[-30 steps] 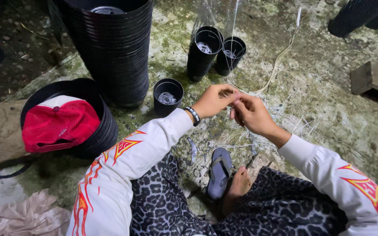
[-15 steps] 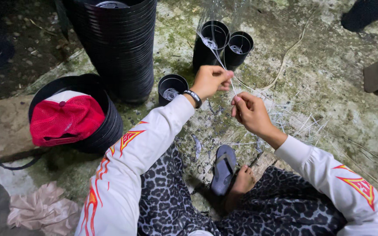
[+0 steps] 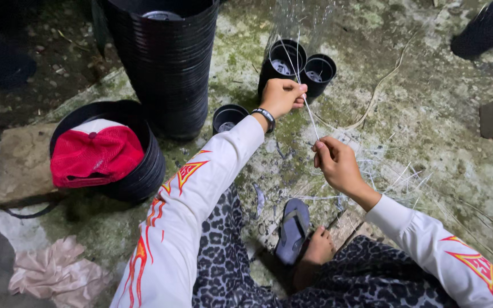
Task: The person sits on the floor and repeatedly threads white zip ties through holes in black plastic containers, then pulls them tight. The person handles multiple containers one at a time, placing each finished unit aside.
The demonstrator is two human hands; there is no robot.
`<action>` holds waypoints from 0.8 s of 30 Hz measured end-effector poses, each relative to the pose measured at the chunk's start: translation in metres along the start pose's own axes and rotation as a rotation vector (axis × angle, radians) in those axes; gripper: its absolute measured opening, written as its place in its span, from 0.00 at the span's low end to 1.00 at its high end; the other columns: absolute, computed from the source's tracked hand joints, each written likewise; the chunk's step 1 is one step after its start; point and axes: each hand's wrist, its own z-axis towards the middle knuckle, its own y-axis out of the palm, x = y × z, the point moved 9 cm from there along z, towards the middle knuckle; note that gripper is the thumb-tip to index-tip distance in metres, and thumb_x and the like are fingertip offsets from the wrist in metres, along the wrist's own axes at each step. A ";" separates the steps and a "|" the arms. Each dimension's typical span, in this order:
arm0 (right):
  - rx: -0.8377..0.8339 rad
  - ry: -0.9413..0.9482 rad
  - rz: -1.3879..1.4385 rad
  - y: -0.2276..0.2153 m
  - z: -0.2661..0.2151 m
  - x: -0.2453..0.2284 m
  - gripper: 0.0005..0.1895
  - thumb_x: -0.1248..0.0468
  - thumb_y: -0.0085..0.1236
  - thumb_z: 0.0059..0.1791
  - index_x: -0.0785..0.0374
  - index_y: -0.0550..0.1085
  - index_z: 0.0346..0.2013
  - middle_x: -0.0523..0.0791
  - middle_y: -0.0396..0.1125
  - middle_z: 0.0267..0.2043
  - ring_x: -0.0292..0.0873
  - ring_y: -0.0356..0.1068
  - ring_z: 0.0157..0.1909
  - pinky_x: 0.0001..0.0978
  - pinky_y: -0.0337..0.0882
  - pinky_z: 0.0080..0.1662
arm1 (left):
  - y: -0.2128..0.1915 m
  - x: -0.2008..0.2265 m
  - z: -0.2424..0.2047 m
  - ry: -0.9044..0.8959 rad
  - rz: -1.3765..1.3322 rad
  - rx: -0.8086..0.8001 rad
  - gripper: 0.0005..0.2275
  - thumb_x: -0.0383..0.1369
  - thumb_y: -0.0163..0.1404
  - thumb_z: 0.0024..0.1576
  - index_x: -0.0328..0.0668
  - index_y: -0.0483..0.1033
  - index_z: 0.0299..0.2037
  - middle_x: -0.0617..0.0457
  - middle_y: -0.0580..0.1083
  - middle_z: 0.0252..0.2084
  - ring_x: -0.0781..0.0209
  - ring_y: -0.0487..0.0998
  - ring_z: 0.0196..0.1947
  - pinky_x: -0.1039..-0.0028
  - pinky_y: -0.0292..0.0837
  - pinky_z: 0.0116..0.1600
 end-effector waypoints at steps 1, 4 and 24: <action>0.011 0.012 -0.027 -0.001 0.002 0.001 0.13 0.63 0.45 0.59 0.68 0.72 0.37 0.41 0.66 0.22 0.31 0.62 0.25 0.27 0.63 0.30 | -0.005 0.000 0.011 -0.010 -0.011 0.033 0.08 0.29 0.58 0.58 0.27 0.82 0.33 0.47 0.81 0.30 0.64 0.82 0.27 0.74 0.83 0.33; 0.029 0.048 -0.079 -0.003 0.000 0.005 0.12 0.63 0.46 0.59 0.68 0.72 0.37 0.42 0.66 0.22 0.33 0.62 0.25 0.28 0.63 0.30 | -0.021 -0.009 0.039 -0.038 -0.050 0.125 0.08 0.29 0.57 0.57 0.28 0.82 0.33 0.47 0.80 0.30 0.64 0.82 0.26 0.73 0.84 0.33; -0.022 -0.086 -0.402 -0.021 -0.008 0.001 0.09 0.66 0.49 0.57 0.67 0.73 0.36 0.48 0.70 0.22 0.39 0.68 0.22 0.35 0.68 0.28 | -0.097 0.017 0.042 0.053 -0.524 0.291 0.07 0.32 0.57 0.60 0.34 0.79 0.40 0.50 0.78 0.35 0.62 0.79 0.33 0.72 0.78 0.40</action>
